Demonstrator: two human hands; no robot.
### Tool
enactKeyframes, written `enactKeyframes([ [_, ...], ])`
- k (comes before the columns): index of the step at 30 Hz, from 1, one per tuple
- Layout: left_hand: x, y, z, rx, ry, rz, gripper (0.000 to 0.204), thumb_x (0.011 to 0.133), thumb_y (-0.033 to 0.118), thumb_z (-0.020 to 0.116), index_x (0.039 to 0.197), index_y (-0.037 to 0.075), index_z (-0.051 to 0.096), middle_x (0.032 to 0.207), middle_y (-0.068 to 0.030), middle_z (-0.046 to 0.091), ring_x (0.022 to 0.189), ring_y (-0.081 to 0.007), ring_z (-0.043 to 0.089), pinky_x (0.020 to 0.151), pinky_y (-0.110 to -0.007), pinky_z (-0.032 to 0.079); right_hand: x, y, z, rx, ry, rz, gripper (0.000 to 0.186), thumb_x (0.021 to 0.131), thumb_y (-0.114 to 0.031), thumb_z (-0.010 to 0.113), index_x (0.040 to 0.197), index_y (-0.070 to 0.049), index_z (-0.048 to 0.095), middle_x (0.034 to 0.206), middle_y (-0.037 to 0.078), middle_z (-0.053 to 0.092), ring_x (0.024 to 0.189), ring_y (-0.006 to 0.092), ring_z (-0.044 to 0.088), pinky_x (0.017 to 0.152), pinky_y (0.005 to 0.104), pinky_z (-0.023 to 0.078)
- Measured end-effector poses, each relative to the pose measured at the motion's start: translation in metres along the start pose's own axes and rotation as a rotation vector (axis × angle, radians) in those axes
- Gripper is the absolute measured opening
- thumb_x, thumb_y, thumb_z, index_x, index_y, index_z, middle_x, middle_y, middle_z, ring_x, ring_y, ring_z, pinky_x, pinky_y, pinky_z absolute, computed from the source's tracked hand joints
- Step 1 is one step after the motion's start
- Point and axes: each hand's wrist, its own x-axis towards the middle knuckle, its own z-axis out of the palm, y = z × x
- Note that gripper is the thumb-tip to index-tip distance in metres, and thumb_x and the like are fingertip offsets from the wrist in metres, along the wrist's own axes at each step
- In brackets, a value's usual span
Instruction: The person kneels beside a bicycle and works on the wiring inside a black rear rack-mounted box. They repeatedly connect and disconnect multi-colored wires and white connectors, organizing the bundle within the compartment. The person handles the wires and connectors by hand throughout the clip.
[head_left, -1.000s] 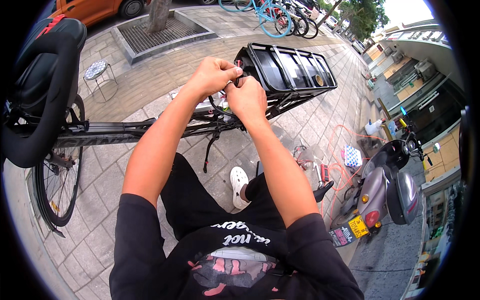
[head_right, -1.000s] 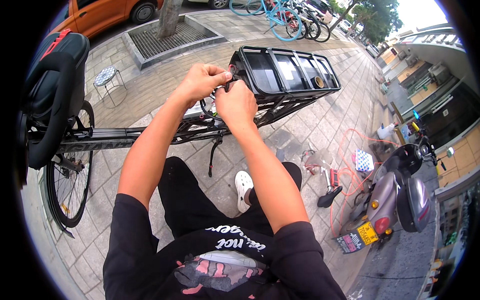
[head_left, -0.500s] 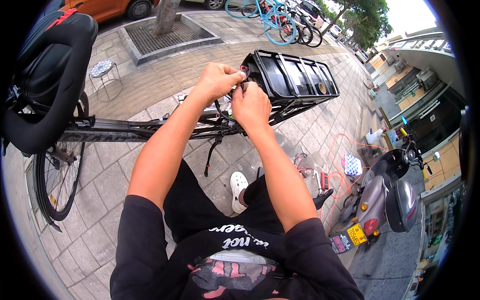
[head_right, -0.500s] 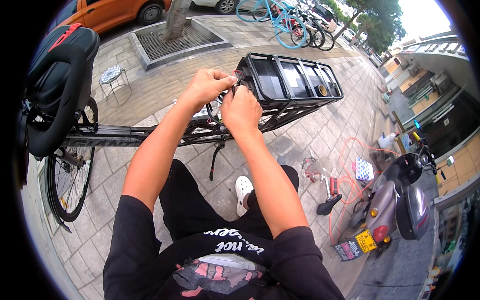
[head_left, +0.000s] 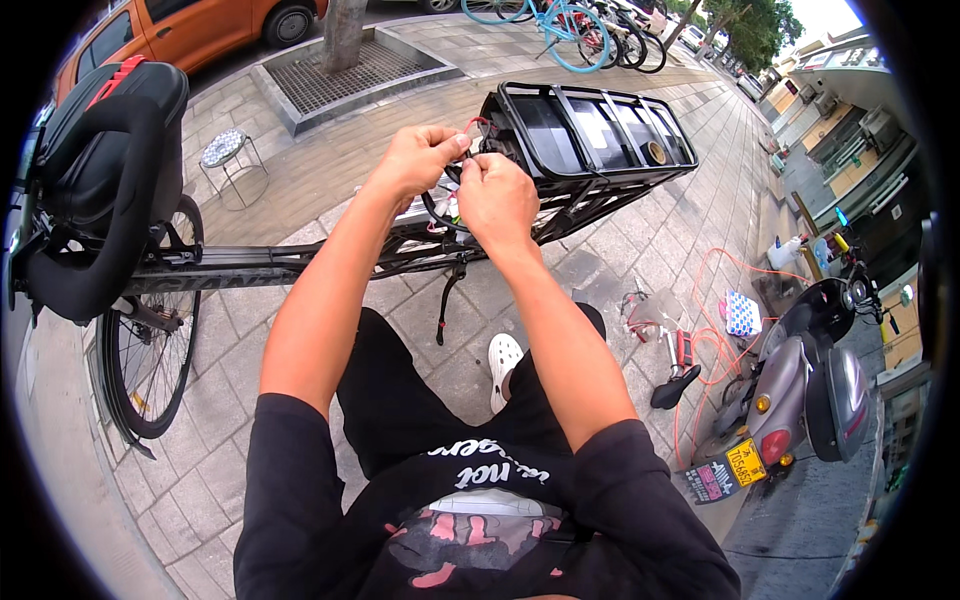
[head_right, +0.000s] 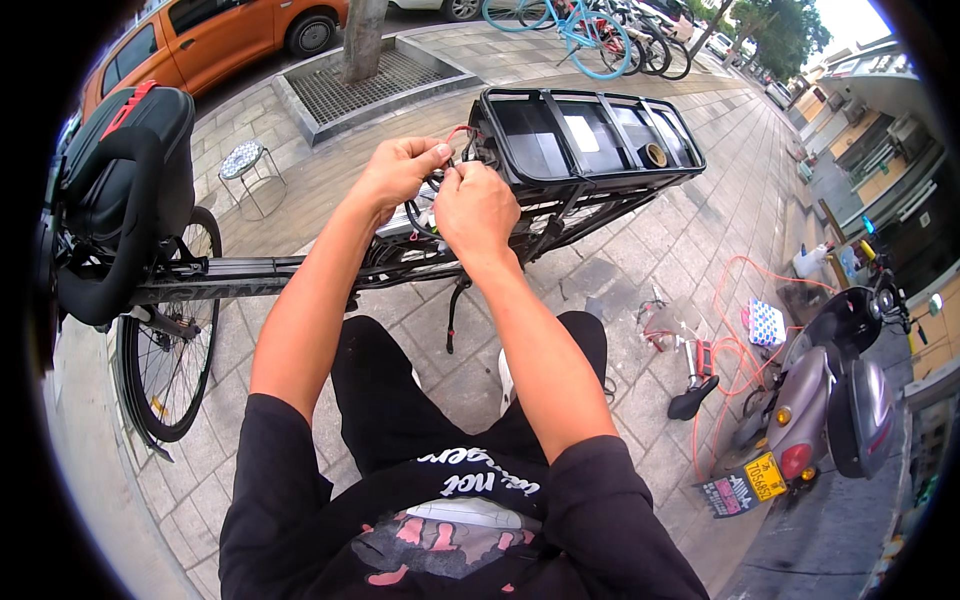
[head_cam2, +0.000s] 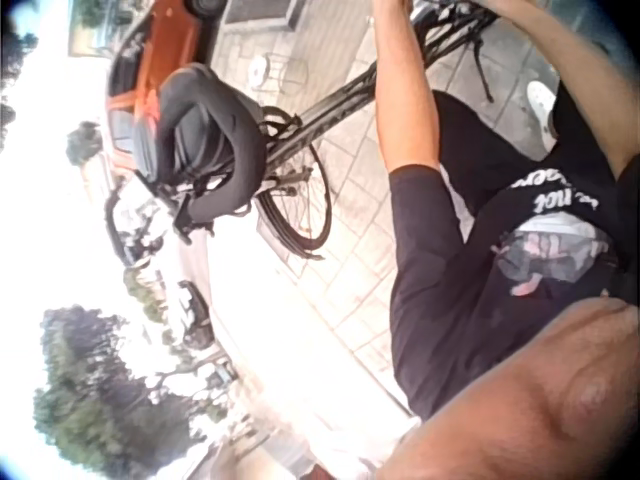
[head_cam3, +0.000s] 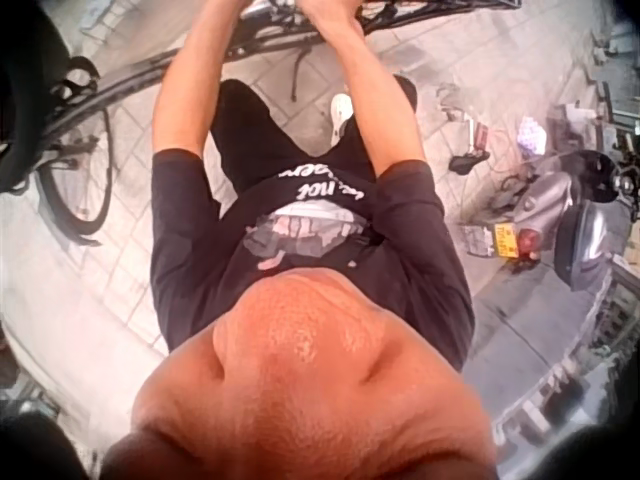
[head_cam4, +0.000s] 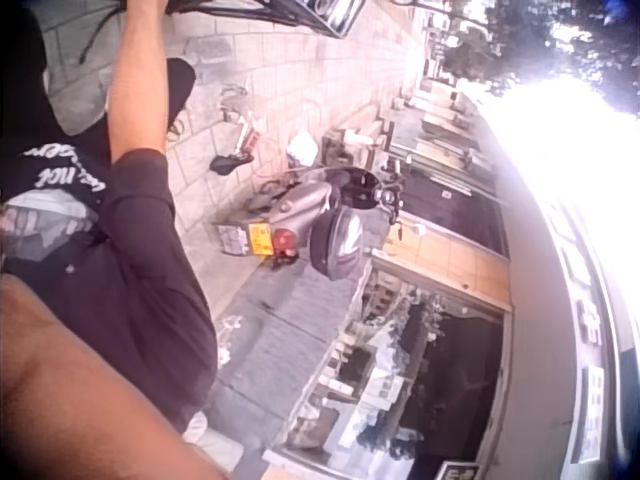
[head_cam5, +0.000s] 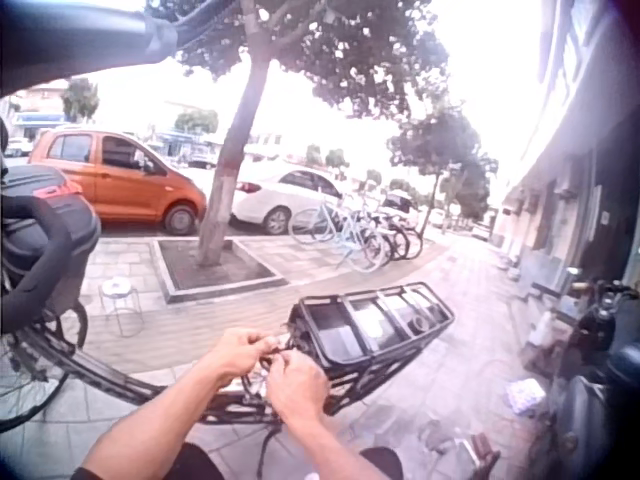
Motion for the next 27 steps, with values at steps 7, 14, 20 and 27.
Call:
enactKeyframes([
  [7,-0.008,0.012,0.004,-0.008,-0.009,-0.124,0.033,0.114,0.035,0.082,0.125,0.004,0.085,0.099,0.0016,0.079,0.071,-0.0031,0.057,0.055,-0.022,0.041,-0.032,0.022,-0.028,0.224,0.036,-0.249,0.033,0.117,-0.018,0.06,0.145,-0.004,0.071,0.131,0.022,0.074,0.109,0.0453,0.078,0.093,0.0552,0.063],
  [14,-0.019,0.015,0.008,-0.105,-0.001,-0.122,0.028,0.116,0.033,0.079,0.115,0.005,0.082,0.097,0.0033,0.076,0.061,-0.0027,0.048,0.052,-0.022,0.036,-0.072,0.085,-0.056,0.481,0.042,-0.313,0.025,0.104,0.004,0.072,0.128,-0.004,0.079,0.119,0.013,0.078,0.094,0.0329,0.083,0.08,0.041,0.066],
  [20,-0.032,0.022,0.009,0.022,-0.029,-0.118,0.051,0.12,0.049,0.069,0.127,0.001,0.082,0.108,-0.0018,0.076,0.063,-0.0057,0.048,0.057,-0.023,0.038,-0.072,0.173,-0.068,0.322,0.072,-0.289,0.019,0.105,-0.002,0.073,0.122,-0.006,0.081,0.116,0.012,0.078,0.085,0.0322,0.081,0.073,0.0417,0.064],
  [27,-0.037,0.024,0.006,0.153,0.021,-0.154,0.043,0.114,0.045,0.08,0.123,0.003,0.083,0.094,0.0032,0.075,0.065,-0.0051,0.048,0.06,-0.025,0.04,-0.088,0.275,-0.038,0.114,0.087,-0.167,0.019,0.105,-0.008,0.071,0.121,-0.007,0.081,0.116,0.014,0.079,0.092,0.0381,0.08,0.08,0.0486,0.064],
])
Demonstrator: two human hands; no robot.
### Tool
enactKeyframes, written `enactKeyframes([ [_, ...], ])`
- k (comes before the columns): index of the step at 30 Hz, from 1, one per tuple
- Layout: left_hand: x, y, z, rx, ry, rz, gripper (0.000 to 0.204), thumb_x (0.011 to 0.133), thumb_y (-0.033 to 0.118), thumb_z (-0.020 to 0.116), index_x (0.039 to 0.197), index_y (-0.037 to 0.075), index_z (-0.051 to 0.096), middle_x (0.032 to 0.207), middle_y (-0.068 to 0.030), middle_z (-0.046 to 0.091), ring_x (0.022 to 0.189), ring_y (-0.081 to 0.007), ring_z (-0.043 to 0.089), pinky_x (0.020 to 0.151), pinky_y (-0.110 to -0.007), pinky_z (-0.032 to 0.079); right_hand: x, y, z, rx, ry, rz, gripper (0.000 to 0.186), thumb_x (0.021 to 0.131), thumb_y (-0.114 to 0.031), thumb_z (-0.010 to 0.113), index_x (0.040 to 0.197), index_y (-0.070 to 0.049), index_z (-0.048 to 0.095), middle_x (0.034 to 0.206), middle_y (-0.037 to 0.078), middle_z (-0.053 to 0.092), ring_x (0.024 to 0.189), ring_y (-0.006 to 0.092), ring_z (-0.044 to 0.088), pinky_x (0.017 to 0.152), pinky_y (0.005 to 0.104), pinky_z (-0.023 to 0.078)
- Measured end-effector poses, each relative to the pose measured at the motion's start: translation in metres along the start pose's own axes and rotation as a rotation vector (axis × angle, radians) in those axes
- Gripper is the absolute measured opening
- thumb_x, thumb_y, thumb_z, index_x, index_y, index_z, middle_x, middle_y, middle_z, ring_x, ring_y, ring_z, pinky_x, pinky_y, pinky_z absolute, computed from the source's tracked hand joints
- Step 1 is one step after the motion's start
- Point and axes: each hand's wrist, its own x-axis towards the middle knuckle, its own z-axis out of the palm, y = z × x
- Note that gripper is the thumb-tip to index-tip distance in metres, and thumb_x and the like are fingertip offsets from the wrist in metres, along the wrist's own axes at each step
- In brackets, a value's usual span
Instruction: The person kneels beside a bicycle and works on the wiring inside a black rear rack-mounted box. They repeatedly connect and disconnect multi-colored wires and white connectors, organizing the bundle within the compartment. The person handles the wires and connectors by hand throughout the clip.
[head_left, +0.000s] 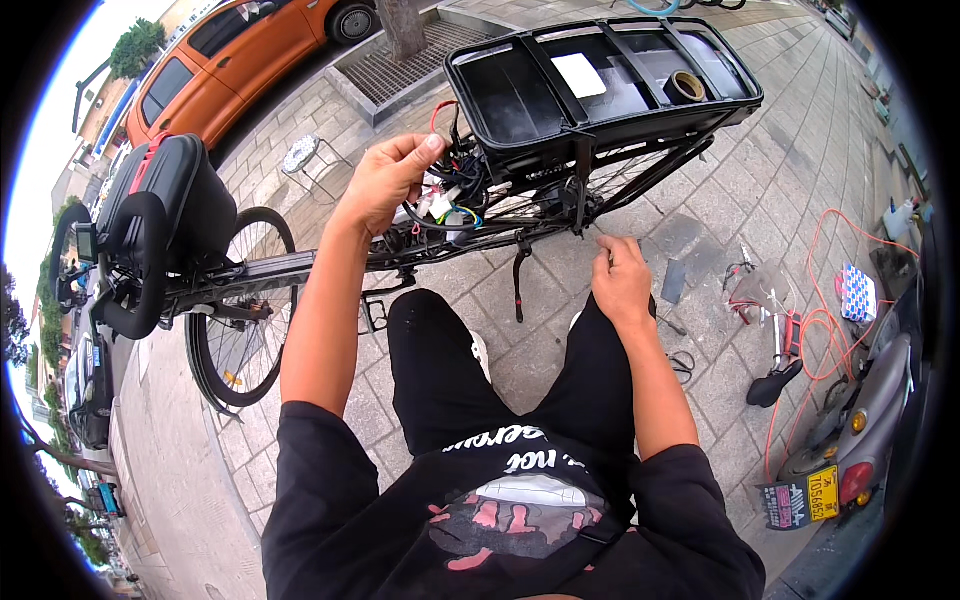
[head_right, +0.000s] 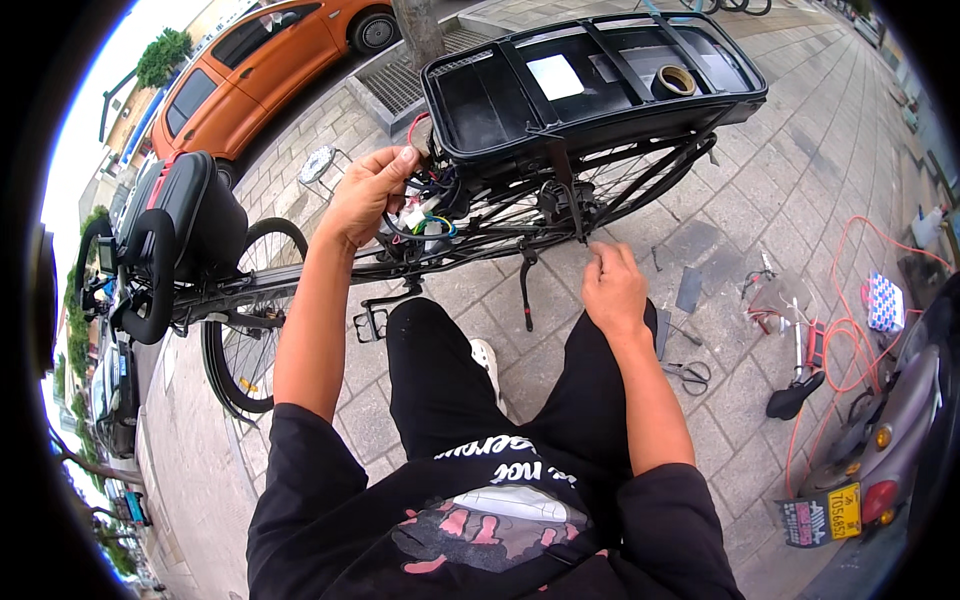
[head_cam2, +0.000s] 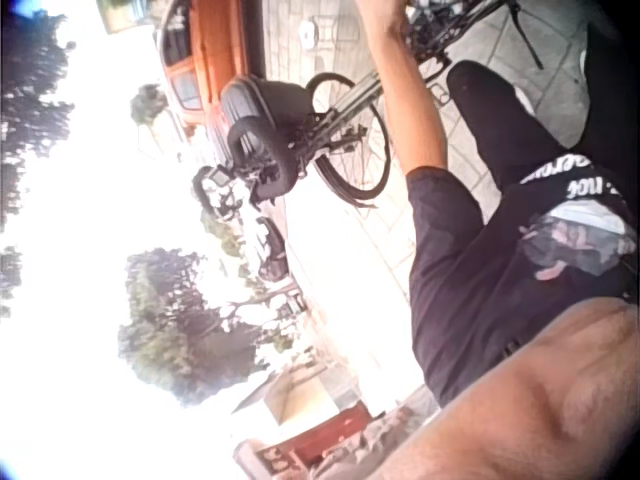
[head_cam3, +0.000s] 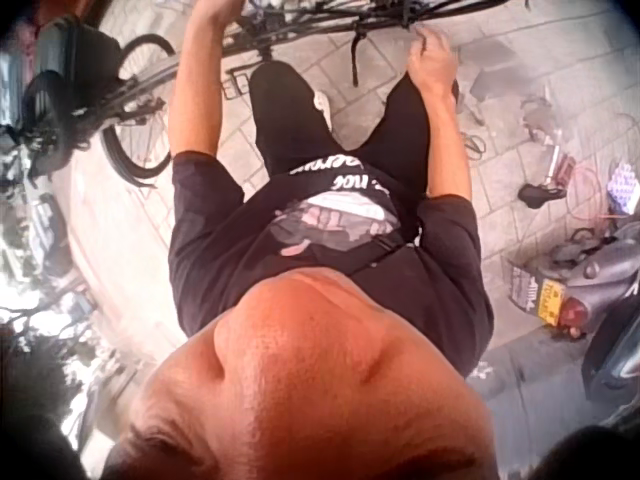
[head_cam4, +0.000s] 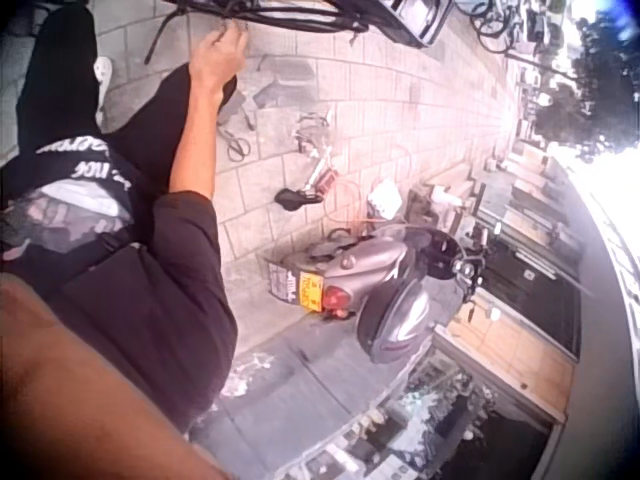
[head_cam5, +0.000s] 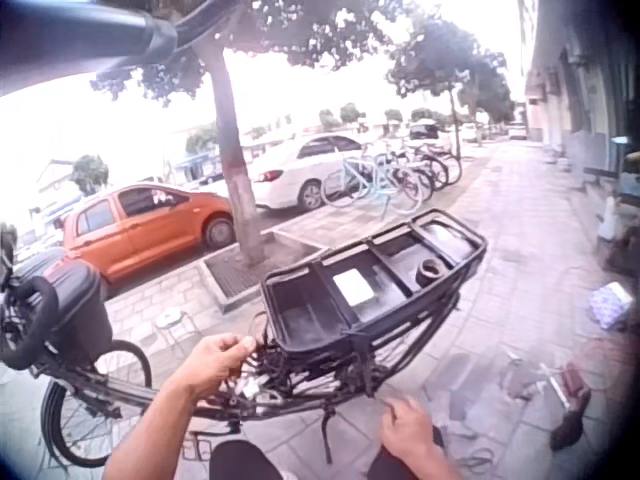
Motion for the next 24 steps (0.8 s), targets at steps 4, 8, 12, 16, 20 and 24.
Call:
enactKeyframes([
  [4,-0.001,0.004,0.009,0.152,0.069,0.007,0.036,0.105,0.042,0.092,0.109,0.007,0.088,0.085,0.0068,0.074,0.066,-0.0026,0.049,0.06,-0.024,0.037,0.002,-0.008,-0.002,0.064,-0.062,0.088,0.02,0.104,-0.011,0.069,0.12,-0.008,0.081,0.119,0.014,0.079,0.096,0.0435,0.079,0.082,0.0541,0.064],
  [8,0.0,-0.001,0.01,0.11,0.079,0.072,0.03,0.109,0.035,0.088,0.1,0.007,0.085,0.078,0.0084,0.067,0.065,-0.0021,0.046,0.059,-0.026,0.034,0.002,-0.01,0.001,0.088,-0.059,0.078,0.02,0.104,-0.012,0.07,0.12,-0.009,0.081,0.118,0.013,0.079,0.096,0.0433,0.079,0.083,0.0539,0.064],
  [12,-0.001,-0.006,0.014,-0.06,0.136,0.004,0.027,0.11,0.031,0.087,0.102,0.005,0.083,0.078,0.0082,0.066,0.064,-0.0023,0.046,0.058,-0.025,0.033,0.003,-0.012,0.004,0.07,-0.08,0.08,0.02,0.103,-0.012,0.07,0.12,-0.009,0.081,0.118,0.013,0.079,0.096,0.0434,0.079,0.084,0.054,0.064],
  [16,-0.004,0.004,0.019,-0.075,0.17,-0.036,0.031,0.112,0.035,0.083,0.104,0.005,0.082,0.079,0.0061,0.069,0.059,-0.0037,0.049,0.055,-0.024,0.034,0.003,-0.014,0.005,0.039,-0.112,0.097,0.021,0.102,-0.013,0.07,0.119,-0.009,0.081,0.117,0.014,0.079,0.097,0.0444,0.079,0.085,0.0558,0.064],
  [20,0.004,0.0,0.017,-0.162,0.224,-0.054,0.029,0.113,0.034,0.081,0.109,0.005,0.083,0.085,0.0031,0.073,0.057,-0.004,0.048,0.052,-0.024,0.034,0.003,-0.018,0.007,0.024,-0.141,0.115,0.022,0.102,-0.014,0.068,0.119,-0.009,0.082,0.117,0.015,0.078,0.097,0.0464,0.079,0.088,0.058,0.064],
  [24,0.006,0.009,0.029,-0.209,0.244,0.017,0.029,0.115,0.03,0.077,0.123,0.003,0.085,0.095,0.0025,0.075,0.059,-0.0041,0.048,0.053,-0.025,0.036,0.004,-0.018,0.006,0.015,-0.153,0.119,0.022,0.101,-0.015,0.068,0.118,-0.009,0.081,0.117,0.016,0.078,0.097,0.0474,0.078,0.089,0.0584,0.064],
])
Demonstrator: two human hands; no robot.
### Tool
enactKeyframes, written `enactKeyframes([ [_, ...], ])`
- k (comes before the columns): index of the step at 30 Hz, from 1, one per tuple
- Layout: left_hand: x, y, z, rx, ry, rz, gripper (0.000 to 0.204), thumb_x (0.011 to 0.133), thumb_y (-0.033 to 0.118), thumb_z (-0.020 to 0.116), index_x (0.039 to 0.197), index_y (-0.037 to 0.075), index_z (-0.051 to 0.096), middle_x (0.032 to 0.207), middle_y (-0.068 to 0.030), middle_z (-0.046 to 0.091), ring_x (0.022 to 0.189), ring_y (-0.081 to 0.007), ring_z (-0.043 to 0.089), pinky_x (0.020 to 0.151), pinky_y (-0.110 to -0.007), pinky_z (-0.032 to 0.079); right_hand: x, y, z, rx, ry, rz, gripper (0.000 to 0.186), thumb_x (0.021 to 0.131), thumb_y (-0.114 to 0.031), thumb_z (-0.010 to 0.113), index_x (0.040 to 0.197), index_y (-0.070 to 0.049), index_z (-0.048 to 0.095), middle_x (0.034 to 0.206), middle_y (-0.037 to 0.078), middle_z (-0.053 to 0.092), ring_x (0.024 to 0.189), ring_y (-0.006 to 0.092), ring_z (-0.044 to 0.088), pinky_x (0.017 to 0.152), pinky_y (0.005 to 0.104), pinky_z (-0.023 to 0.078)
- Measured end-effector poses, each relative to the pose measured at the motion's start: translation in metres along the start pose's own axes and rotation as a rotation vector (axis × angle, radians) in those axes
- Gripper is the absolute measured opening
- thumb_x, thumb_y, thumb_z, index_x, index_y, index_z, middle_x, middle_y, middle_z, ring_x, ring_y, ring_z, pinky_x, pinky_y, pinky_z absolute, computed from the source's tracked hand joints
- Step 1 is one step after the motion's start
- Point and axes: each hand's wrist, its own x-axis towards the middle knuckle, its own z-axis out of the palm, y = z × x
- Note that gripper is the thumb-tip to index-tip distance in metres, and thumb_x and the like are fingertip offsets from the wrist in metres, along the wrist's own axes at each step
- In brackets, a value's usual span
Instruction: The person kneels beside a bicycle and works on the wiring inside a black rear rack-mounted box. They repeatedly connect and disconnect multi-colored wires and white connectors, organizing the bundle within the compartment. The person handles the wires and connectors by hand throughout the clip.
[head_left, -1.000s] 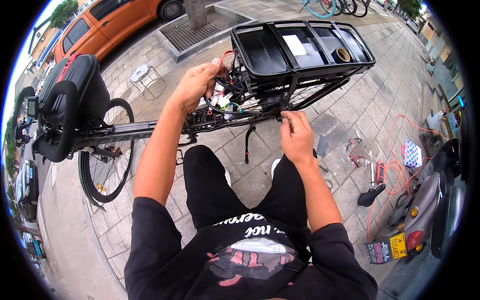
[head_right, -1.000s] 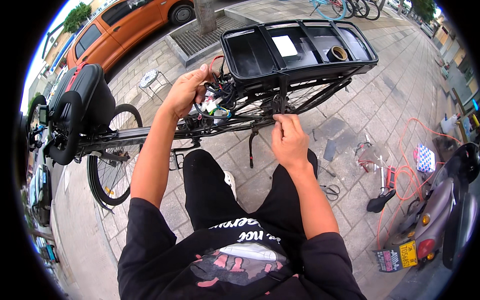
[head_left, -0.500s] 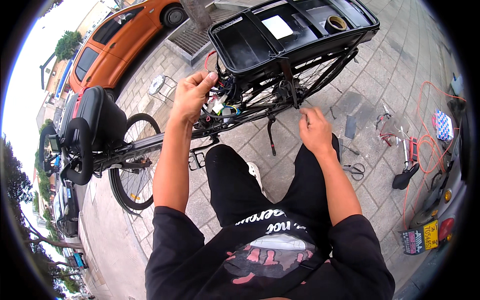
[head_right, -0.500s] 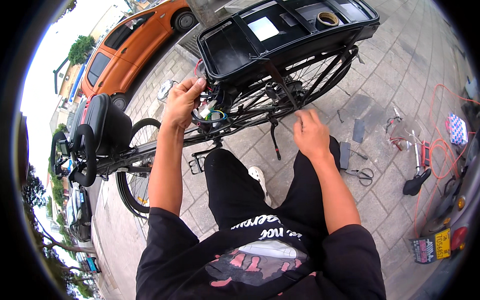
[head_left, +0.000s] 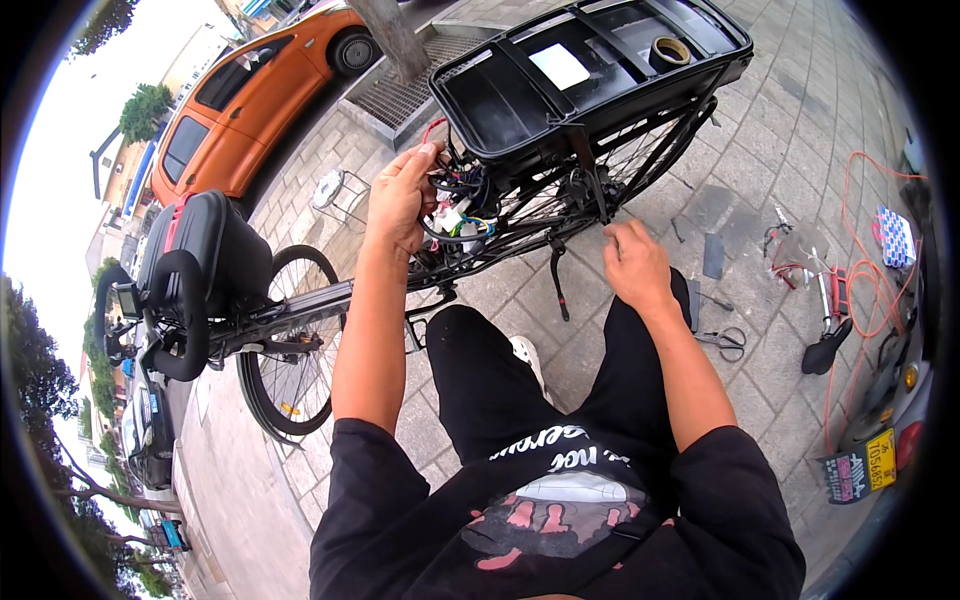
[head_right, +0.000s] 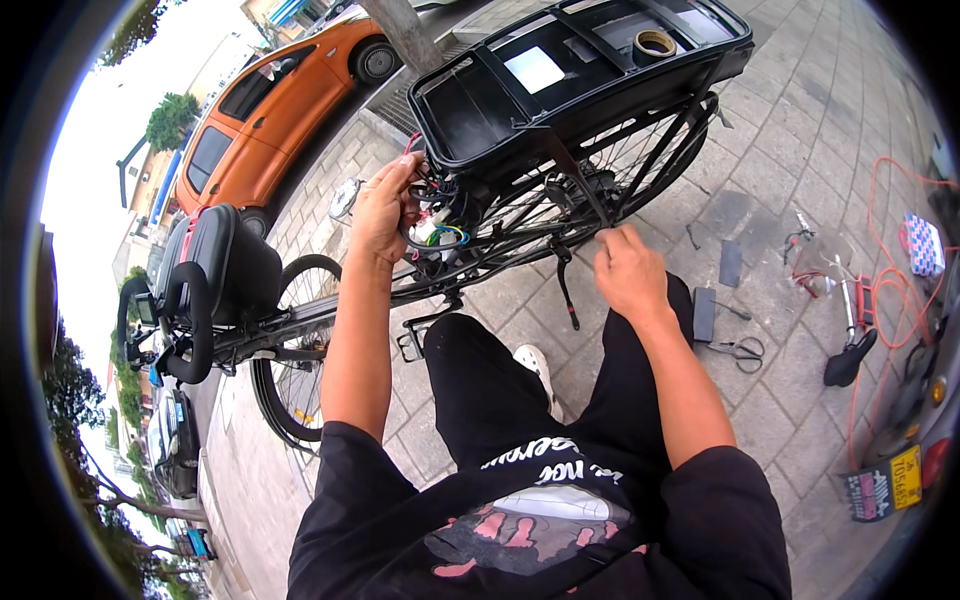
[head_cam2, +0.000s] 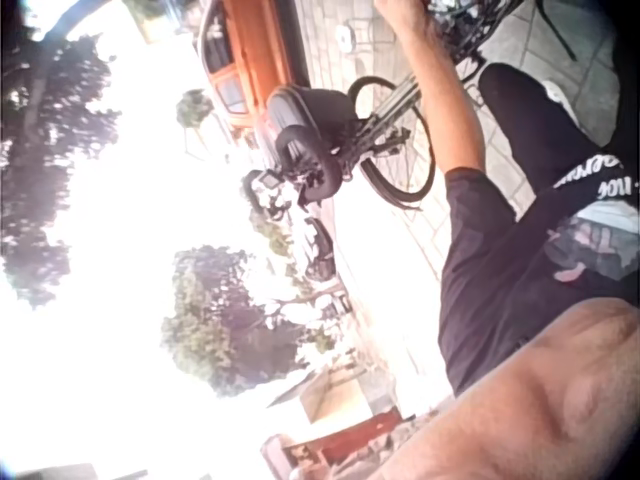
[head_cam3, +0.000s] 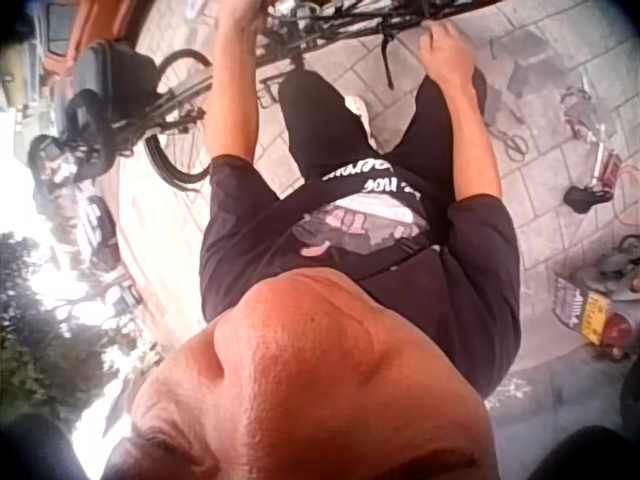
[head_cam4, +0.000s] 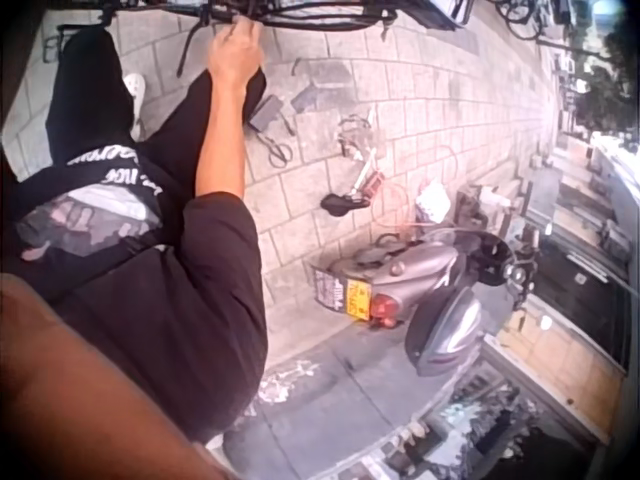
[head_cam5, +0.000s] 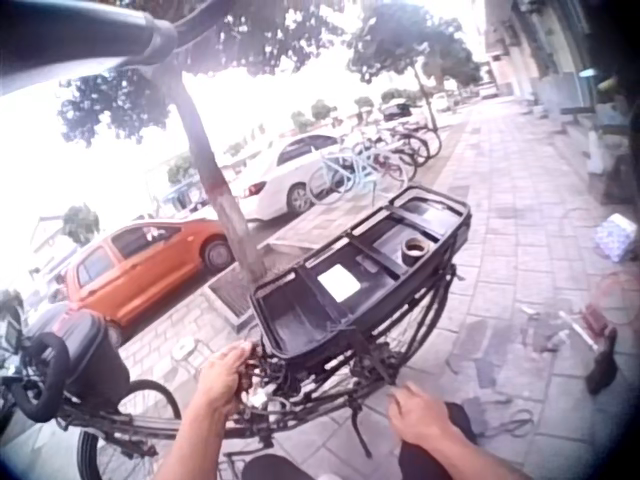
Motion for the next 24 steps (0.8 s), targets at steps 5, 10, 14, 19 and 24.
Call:
enactKeyframes([
  [5,0.005,-0.001,-0.009,0.062,-0.01,-0.033,0.034,0.117,0.038,0.077,0.12,0.004,0.082,0.086,0.004,0.065,0.061,-0.0046,0.048,0.053,-0.022,0.037,-0.002,-0.002,0.001,-0.001,0.0,0.008,0.021,0.101,-0.015,0.069,0.117,-0.009,0.081,0.116,0.016,0.078,0.096,0.0475,0.078,0.088,0.0582,0.064],
  [10,0.012,-0.007,-0.012,0.016,0.025,-0.04,0.034,0.116,0.04,0.079,0.113,0.006,0.081,0.086,0.0029,0.065,0.057,-0.0046,0.045,0.05,-0.024,0.036,-0.002,0.001,0.003,0.023,0.034,-0.026,0.02,0.102,-0.015,0.069,0.117,-0.009,0.08,0.114,0.015,0.077,0.095,0.0475,0.078,0.087,0.0586,0.064],
  [14,0.011,-0.009,-0.009,0.034,0.08,-0.046,0.034,0.116,0.041,0.079,0.112,0.007,0.081,0.087,0.0023,0.066,0.054,-0.0045,0.042,0.048,-0.024,0.033,-0.002,0.002,0.0,0.014,0.019,-0.004,0.019,0.102,-0.015,0.069,0.116,-0.009,0.08,0.114,0.015,0.077,0.094,0.0476,0.078,0.086,0.059,0.064],
  [19,0.016,-0.013,-0.015,0.02,0.059,-0.023,0.037,0.116,0.043,0.079,0.114,0.006,0.08,0.089,0.0008,0.068,0.055,-0.0053,0.042,0.05,-0.024,0.031,-0.003,0.003,-0.002,0.018,0.031,0.001,0.018,0.102,-0.015,0.069,0.114,-0.009,0.08,0.113,0.015,0.077,0.094,0.0481,0.078,0.086,0.0592,0.064],
  [24,0.003,-0.007,-0.011,0.039,-0.022,-0.045,0.049,0.119,0.051,0.071,0.122,0.003,0.08,0.095,-0.0021,0.069,0.06,-0.0065,0.046,0.054,-0.024,0.035,-0.004,0.004,-0.005,0.009,0.024,0.02,0.02,0.102,-0.016,0.068,0.115,-0.009,0.081,0.115,0.016,0.078,0.096,0.0469,0.079,0.088,0.0577,0.064],
])
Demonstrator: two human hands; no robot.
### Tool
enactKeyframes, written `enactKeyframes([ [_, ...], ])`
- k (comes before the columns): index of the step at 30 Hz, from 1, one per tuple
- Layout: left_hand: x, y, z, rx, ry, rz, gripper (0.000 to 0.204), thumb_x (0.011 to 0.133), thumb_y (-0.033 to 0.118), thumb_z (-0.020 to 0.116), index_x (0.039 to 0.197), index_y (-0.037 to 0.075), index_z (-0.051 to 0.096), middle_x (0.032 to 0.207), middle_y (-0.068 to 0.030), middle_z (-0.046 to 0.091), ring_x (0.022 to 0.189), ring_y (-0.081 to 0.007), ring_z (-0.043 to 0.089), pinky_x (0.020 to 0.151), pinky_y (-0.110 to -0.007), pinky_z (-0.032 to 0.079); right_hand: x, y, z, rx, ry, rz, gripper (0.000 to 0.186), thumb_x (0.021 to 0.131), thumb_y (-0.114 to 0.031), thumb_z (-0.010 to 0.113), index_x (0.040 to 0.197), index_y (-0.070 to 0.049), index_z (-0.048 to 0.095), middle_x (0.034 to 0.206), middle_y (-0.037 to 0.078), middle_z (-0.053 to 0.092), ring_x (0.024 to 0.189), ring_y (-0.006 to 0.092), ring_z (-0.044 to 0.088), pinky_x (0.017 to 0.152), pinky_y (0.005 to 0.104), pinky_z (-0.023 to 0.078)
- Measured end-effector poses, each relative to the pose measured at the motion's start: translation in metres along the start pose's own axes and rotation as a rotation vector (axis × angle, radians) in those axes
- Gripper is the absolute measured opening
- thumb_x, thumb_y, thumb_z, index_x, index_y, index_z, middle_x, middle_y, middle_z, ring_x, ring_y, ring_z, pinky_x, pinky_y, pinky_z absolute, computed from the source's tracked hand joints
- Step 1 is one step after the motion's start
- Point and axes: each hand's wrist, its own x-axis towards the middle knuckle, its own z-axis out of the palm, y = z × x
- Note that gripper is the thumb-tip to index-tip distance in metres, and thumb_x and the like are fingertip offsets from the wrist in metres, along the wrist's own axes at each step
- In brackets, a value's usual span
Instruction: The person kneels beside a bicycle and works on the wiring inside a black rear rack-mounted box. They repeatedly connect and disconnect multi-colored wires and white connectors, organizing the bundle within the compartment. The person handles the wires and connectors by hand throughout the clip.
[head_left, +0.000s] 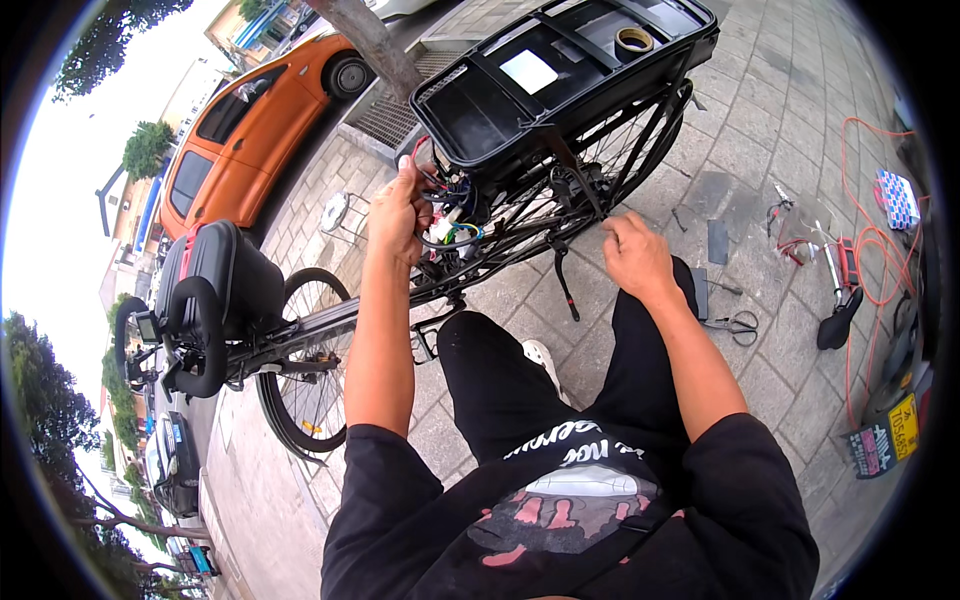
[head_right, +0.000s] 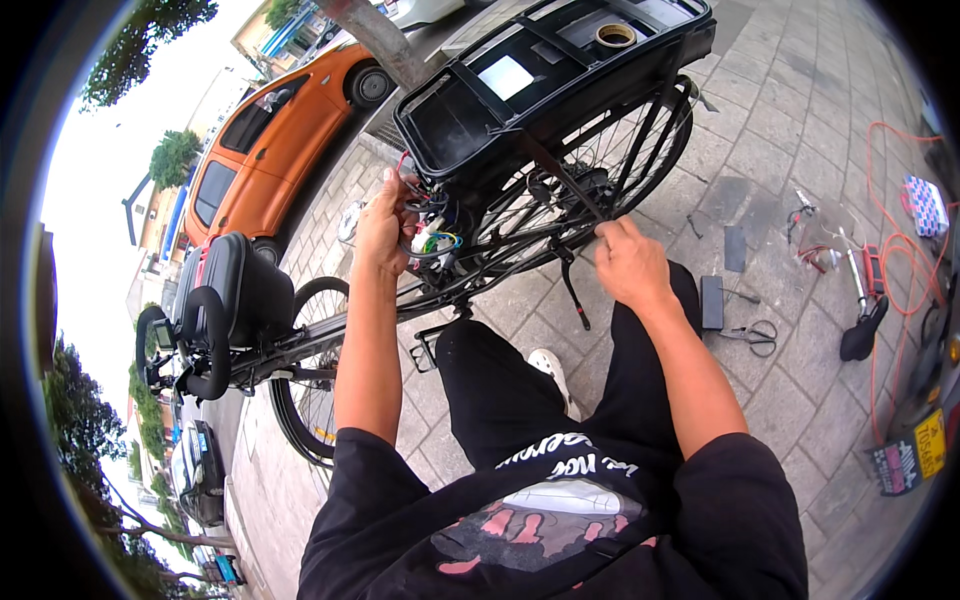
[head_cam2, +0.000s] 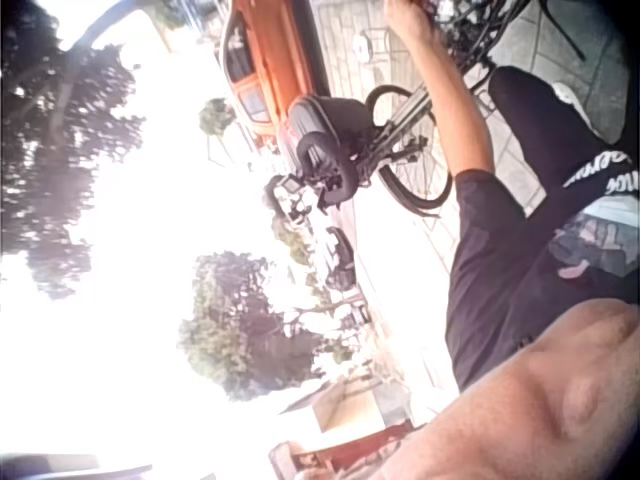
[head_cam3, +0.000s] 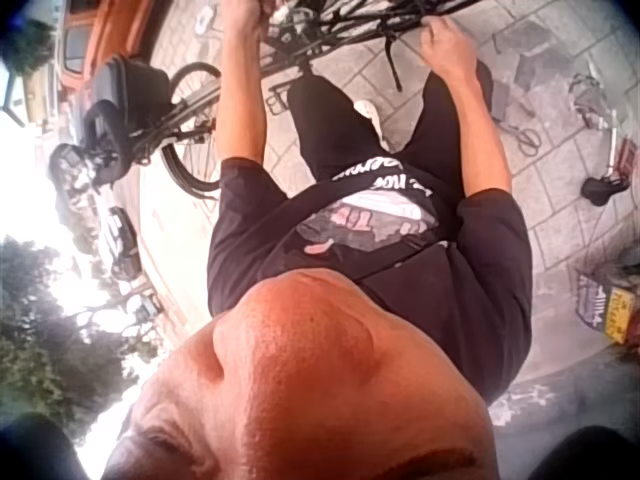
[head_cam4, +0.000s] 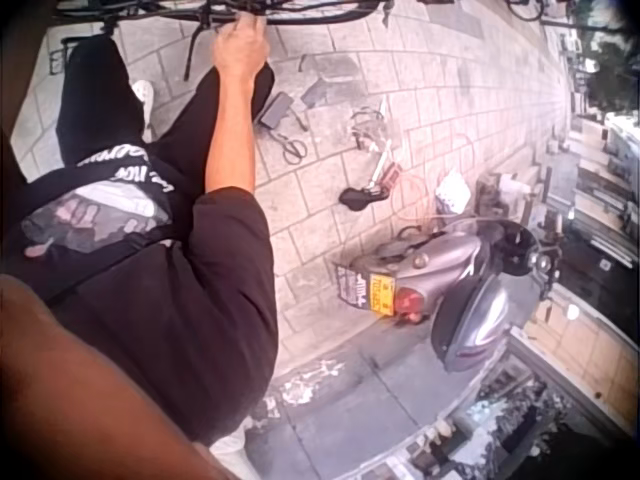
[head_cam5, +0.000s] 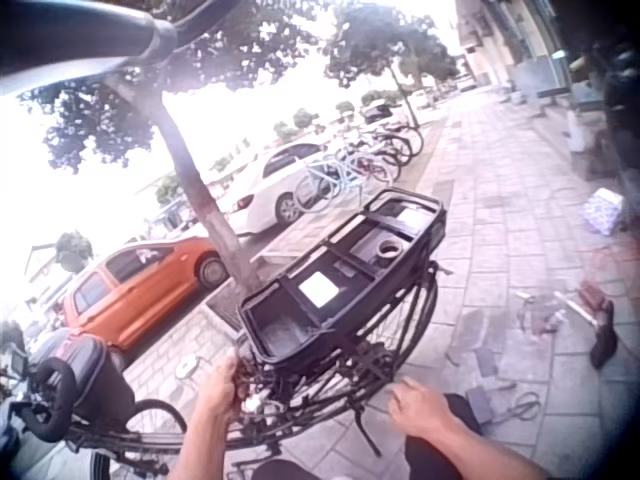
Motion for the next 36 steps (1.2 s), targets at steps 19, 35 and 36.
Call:
enactKeyframes([
  [19,-0.003,-0.005,-0.001,0.035,0.02,0.094,0.03,0.116,0.03,0.077,0.115,0.001,0.086,0.086,-0.0003,0.074,0.057,-0.0053,0.052,0.053,-0.025,0.04,-0.002,-0.007,0.003,-0.045,-0.044,-0.013,0.022,0.103,-0.017,0.068,0.117,-0.009,0.082,0.119,0.017,0.08,0.099,0.048,0.079,0.092,0.0587,0.064],
  [35,0.001,-0.018,0.001,0.023,0.015,0.175,0.035,0.119,0.038,0.074,0.111,0.005,0.082,0.089,-0.0003,0.075,0.053,-0.0042,0.049,0.046,-0.024,0.037,0.0,-0.006,0.003,-0.083,-0.051,-0.008,0.021,0.103,-0.017,0.068,0.116,-0.009,0.083,0.117,0.016,0.079,0.099,0.0471,0.079,0.092,0.0585,0.064],
  [36,0.002,-0.017,0.001,0.025,0.027,0.168,0.034,0.118,0.037,0.074,0.111,0.005,0.081,0.089,-0.0007,0.076,0.052,-0.0042,0.049,0.046,-0.024,0.037,-0.001,-0.006,0.003,-0.08,-0.051,-0.009,0.022,0.103,-0.018,0.068,0.116,-0.009,0.083,0.118,0.016,0.079,0.099,0.0471,0.079,0.092,0.0586,0.064],
])
